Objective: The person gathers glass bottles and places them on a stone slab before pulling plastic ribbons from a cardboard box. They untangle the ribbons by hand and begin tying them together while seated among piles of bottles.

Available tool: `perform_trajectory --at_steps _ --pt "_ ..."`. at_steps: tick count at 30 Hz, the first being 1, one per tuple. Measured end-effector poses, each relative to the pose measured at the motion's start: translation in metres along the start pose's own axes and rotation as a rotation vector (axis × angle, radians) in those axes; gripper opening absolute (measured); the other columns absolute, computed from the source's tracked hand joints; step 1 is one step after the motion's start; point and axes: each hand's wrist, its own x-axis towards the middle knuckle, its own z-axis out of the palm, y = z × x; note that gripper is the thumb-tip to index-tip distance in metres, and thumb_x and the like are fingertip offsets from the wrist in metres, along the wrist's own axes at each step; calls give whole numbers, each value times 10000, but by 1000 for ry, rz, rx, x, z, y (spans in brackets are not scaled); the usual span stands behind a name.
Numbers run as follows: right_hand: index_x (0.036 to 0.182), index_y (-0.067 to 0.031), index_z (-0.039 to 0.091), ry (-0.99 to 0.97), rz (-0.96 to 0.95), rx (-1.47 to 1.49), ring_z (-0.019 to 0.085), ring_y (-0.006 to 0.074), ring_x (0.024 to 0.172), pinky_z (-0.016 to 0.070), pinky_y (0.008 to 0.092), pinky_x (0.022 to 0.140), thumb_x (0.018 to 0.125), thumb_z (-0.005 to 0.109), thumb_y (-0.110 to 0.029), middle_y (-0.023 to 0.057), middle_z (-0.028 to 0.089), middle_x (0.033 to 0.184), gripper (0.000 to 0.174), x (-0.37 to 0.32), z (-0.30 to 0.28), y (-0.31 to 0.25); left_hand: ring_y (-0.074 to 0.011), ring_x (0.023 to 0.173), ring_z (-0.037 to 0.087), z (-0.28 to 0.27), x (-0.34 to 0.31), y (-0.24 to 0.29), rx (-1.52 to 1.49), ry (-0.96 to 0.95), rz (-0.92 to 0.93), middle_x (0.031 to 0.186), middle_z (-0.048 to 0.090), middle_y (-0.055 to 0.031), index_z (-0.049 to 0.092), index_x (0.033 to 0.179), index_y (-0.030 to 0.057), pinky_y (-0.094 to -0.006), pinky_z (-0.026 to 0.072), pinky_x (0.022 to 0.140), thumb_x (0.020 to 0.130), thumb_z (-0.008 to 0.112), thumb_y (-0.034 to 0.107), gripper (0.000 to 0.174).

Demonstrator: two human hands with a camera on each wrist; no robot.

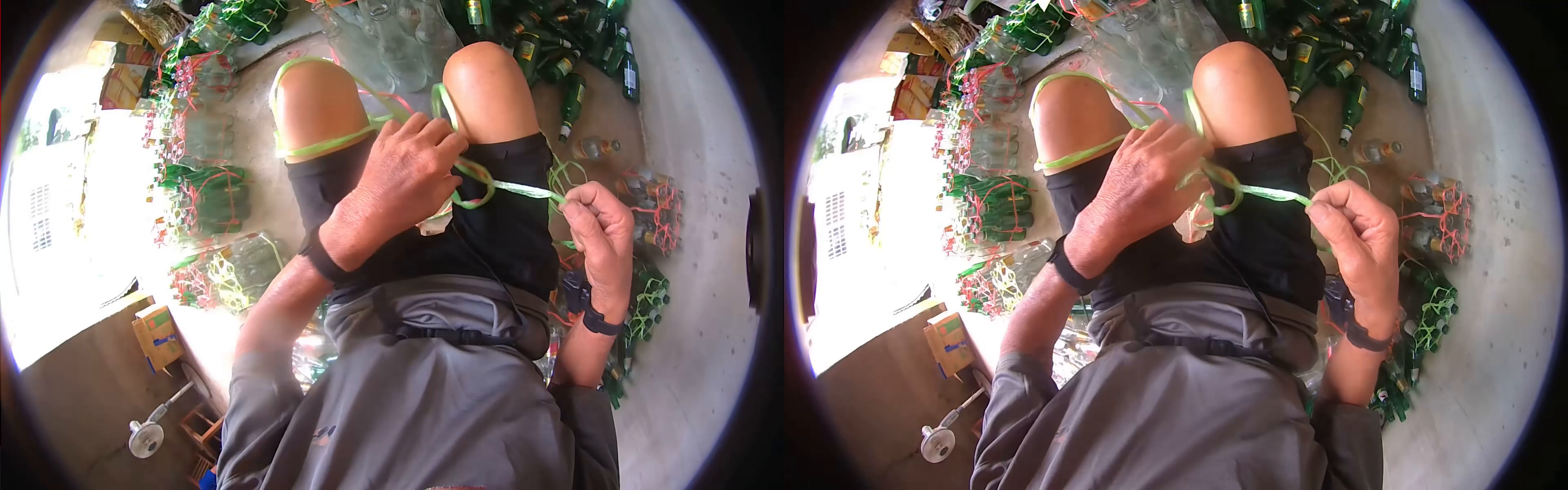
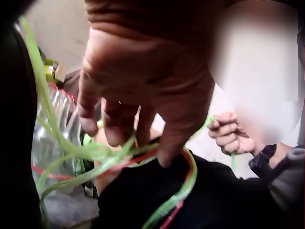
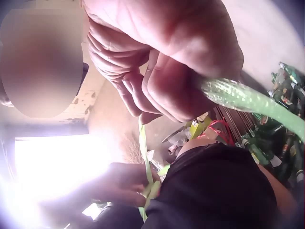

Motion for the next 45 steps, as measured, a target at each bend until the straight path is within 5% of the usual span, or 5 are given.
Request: perform_trajectory --at_steps 10,18,35,39,45 --pt "1020 3 611 72 -86 315 292 4 534 205 216 475 969 620 -124 -69 444 669 138 -10 -21 -5 -324 822 630 25 -7 -22 5 -149 63 811 608 -99 598 814 63 -449 504 708 797 662 117 85" --pt "1067 25 536 82 -281 486 254 21 544 194 225 483 1015 577 -183 -79 325 657 218 -23 -65 -20 -391 883 663 27 -12 -34 -53 -360 -53 905 649 -168 587 952 20 -480 528 732 871 641 108 131" --pt "976 16 490 260 -524 722 252 79 550 247 269 495 1081 469 -91 -13 348 667 152 -11 -160 -54 -419 821 666 -16 -8 -16 -489 -398 -220 850 686 -189 657 1028 56 -477 519 720 955 602 162 141" --pt "946 10 481 345 -616 715 273 93 528 267 259 488 1066 482 -71 -5 355 657 145 -16 -206 -48 -172 713 658 -21 -15 -21 -563 -432 -288 787 662 -90 641 1068 20 -326 526 712 986 573 120 146" --pt "1017 73 515 456 -599 659 308 98 531 284 249 496 1052 501 -63 -13 378 658 141 -30 -312 4 -95 731 594 -29 -20 -21 -724 -389 -341 767 603 -28 637 1062 9 -279 492 698 1002 570 115 139"
